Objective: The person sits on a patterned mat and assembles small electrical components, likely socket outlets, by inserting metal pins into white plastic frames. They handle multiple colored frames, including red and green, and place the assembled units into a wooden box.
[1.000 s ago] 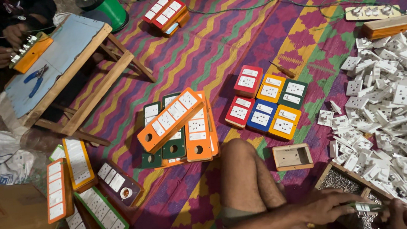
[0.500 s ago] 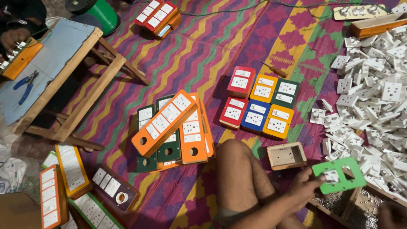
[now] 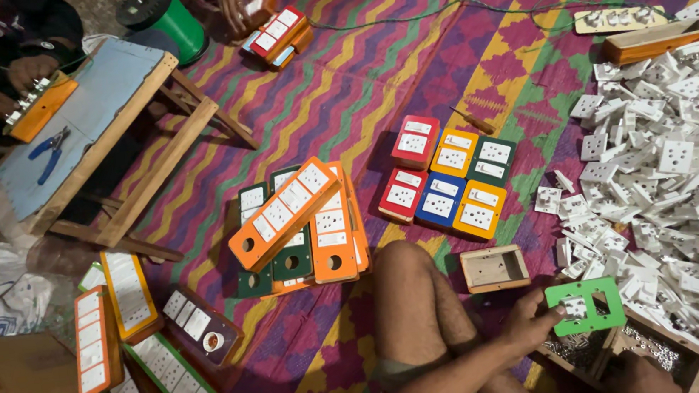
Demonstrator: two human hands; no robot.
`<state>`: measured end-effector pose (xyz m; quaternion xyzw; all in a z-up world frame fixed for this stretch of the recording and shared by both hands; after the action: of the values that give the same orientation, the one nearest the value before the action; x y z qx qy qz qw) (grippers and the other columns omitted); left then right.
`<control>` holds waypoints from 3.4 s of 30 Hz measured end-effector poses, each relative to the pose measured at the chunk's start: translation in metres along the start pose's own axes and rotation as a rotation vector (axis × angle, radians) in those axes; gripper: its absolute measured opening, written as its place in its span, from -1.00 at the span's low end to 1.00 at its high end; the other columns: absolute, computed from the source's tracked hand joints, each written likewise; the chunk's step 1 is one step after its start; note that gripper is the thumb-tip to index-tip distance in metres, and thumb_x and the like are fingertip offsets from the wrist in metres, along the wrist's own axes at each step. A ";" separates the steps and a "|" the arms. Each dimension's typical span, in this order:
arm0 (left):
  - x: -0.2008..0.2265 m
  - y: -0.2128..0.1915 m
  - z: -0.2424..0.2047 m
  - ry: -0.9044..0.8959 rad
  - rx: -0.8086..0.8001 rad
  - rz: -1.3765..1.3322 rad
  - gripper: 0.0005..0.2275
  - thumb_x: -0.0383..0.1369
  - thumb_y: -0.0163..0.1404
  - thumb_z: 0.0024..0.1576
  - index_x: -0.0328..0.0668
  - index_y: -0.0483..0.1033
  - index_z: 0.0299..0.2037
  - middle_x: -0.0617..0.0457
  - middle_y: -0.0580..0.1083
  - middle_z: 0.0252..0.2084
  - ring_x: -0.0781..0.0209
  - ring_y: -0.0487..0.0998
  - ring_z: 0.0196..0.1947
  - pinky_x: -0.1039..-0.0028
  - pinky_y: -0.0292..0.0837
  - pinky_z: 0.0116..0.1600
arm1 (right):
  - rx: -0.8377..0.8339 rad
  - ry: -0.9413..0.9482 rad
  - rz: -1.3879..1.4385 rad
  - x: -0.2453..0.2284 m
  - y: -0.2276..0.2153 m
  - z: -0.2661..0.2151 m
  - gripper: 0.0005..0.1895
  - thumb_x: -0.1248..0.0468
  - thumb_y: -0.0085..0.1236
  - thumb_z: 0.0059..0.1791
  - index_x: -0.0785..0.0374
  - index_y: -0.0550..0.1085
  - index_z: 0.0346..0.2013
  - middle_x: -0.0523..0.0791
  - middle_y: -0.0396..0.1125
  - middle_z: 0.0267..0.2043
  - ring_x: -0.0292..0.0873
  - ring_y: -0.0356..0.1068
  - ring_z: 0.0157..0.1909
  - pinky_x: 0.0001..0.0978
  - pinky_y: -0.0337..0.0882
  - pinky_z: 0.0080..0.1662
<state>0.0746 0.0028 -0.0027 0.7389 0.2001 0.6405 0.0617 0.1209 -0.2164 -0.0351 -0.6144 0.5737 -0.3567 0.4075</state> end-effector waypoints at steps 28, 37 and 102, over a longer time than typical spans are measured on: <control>-0.004 -0.001 -0.011 -0.259 -0.017 -0.200 -0.67 -0.39 -0.03 0.34 -0.15 0.34 0.31 0.04 0.49 0.10 0.19 0.57 0.00 0.38 0.68 -0.14 | 0.087 0.181 0.246 -0.008 -0.047 -0.058 -0.73 -0.06 0.18 -0.05 -0.06 0.65 -0.20 -0.01 0.55 -0.12 0.15 0.56 -0.05 0.00 0.55 0.02; 0.006 -0.013 -0.003 -0.272 0.068 -0.167 -0.64 -0.39 0.04 0.25 -0.14 0.41 0.26 0.05 0.54 -0.06 0.32 0.55 -0.26 0.52 0.51 -0.28 | 0.222 0.081 1.273 0.001 -0.043 -0.057 -0.73 0.18 0.33 -0.07 0.32 0.64 -0.19 -0.06 0.53 -0.39 -0.20 0.47 -0.40 -0.36 0.45 -0.32; 0.043 0.014 -0.035 -0.062 0.146 0.150 -0.75 -0.39 -0.04 0.26 -0.27 0.47 0.11 0.05 0.54 -0.03 0.30 0.47 -0.03 0.44 0.38 0.09 | 0.204 0.130 1.642 -0.061 -0.033 -0.061 -0.83 0.31 0.28 -0.06 0.41 0.59 -0.28 -0.06 0.48 -0.41 -0.24 0.39 -0.46 -0.34 0.37 -0.39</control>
<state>0.0482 0.0001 0.0474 0.7737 0.1886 0.6038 -0.0343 0.0742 -0.1609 0.0214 0.0614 0.8270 -0.0308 0.5580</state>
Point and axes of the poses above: each hand's wrist, its own z-axis towards the middle knuckle, its own y-axis out of the palm, x = y × z, the point moved 8 cm from there along z, towards the middle knuckle
